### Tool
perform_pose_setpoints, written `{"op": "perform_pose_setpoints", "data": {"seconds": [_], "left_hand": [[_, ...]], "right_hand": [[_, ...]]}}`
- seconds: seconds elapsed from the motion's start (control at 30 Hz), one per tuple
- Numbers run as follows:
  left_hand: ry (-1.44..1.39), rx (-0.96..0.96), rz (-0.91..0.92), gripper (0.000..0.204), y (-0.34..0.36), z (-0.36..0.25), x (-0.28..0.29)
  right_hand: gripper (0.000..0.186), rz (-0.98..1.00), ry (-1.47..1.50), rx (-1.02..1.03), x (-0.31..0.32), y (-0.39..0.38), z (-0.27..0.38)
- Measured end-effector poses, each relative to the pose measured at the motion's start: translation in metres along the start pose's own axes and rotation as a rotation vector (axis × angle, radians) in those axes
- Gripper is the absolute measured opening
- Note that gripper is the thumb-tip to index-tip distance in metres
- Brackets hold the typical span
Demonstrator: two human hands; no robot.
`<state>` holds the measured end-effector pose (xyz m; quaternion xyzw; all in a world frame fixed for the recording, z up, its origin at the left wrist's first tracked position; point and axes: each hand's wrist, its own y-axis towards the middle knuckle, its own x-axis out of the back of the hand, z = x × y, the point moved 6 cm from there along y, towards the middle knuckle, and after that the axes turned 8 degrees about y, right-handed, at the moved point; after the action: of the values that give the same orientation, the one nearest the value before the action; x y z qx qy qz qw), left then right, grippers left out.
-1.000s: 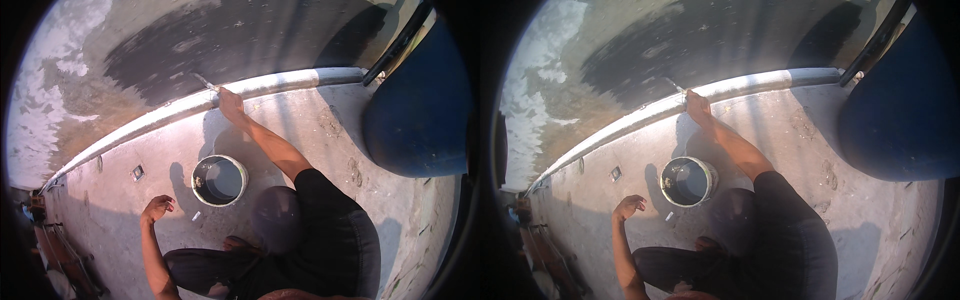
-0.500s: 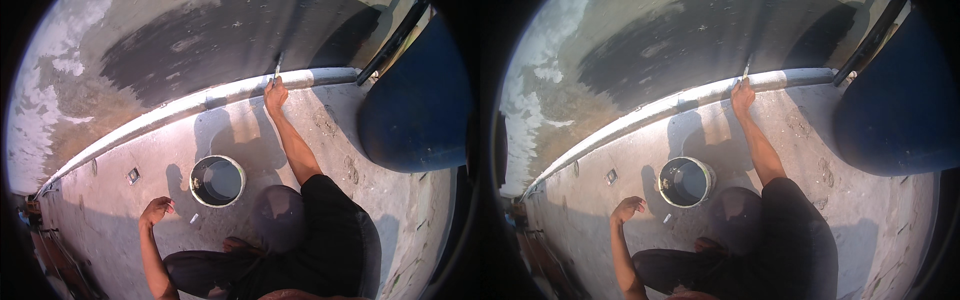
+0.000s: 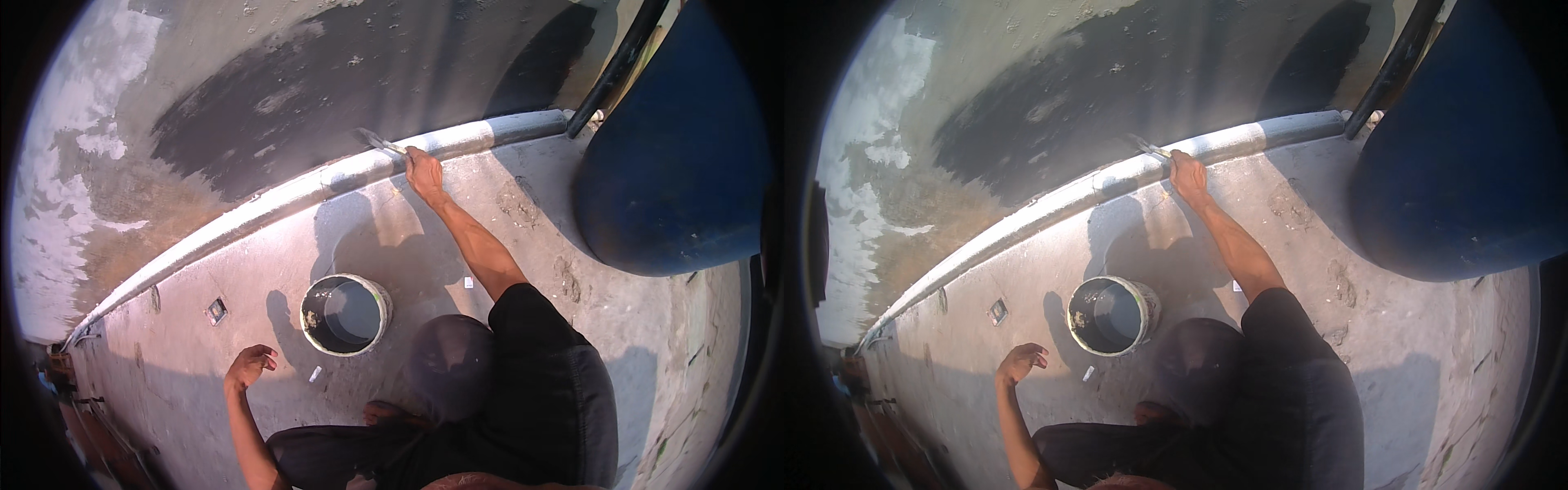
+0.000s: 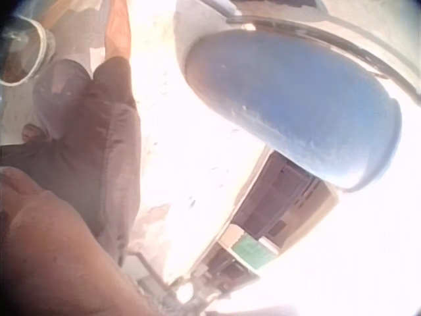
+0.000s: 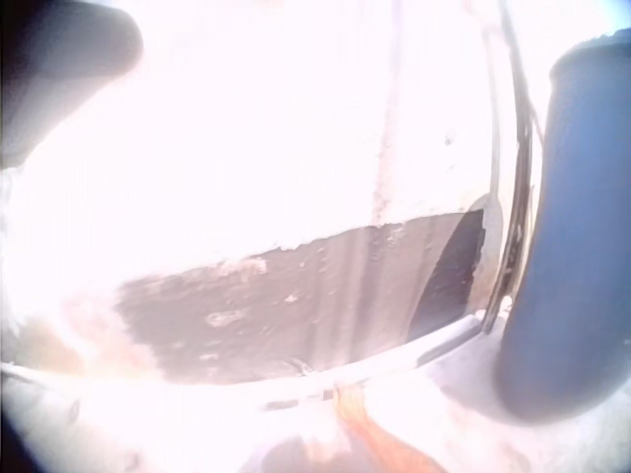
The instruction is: The person sits cross-legged on a concrete floor and uses a paintbrush to apply dark paint from a bucket onto the floor surface. They repeatedly dip the brush into the bucket and spread the paint in broad strokes along the floor.
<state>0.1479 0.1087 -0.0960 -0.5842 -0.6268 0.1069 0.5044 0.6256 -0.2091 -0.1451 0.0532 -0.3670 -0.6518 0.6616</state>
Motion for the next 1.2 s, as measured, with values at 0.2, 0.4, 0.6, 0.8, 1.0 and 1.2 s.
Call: {"op": "perform_pose_setpoints", "data": {"seconds": [0.2,0.4,0.6,0.8,1.0,1.2], "left_hand": [[0.046,-0.026,0.006,0.029,0.011,-0.020,-0.004],[0.118,-0.085,0.002,0.029,0.024,-0.038,-0.006],[0.437,-0.097,0.031,0.033,0.080,0.001,0.007],[0.501,0.093,0.079,0.049,0.112,0.025,-0.002],[0.830,0.083,0.142,0.051,0.091,0.020,-0.003],[0.783,-0.011,0.051,0.020,0.097,0.043,-0.004]], "right_hand": [[0.021,-0.366,-0.257,-0.273,0.170,0.027,-0.092],[0.024,-0.415,-0.212,-0.170,0.227,0.043,-0.005],[0.035,0.411,0.266,-0.172,0.171,0.058,0.162],[0.030,1.049,0.120,0.230,0.085,-0.012,0.292],[0.020,1.320,0.061,0.545,0.009,-0.101,0.291],[0.017,1.371,0.023,0.607,-0.025,-0.147,0.260]]}}
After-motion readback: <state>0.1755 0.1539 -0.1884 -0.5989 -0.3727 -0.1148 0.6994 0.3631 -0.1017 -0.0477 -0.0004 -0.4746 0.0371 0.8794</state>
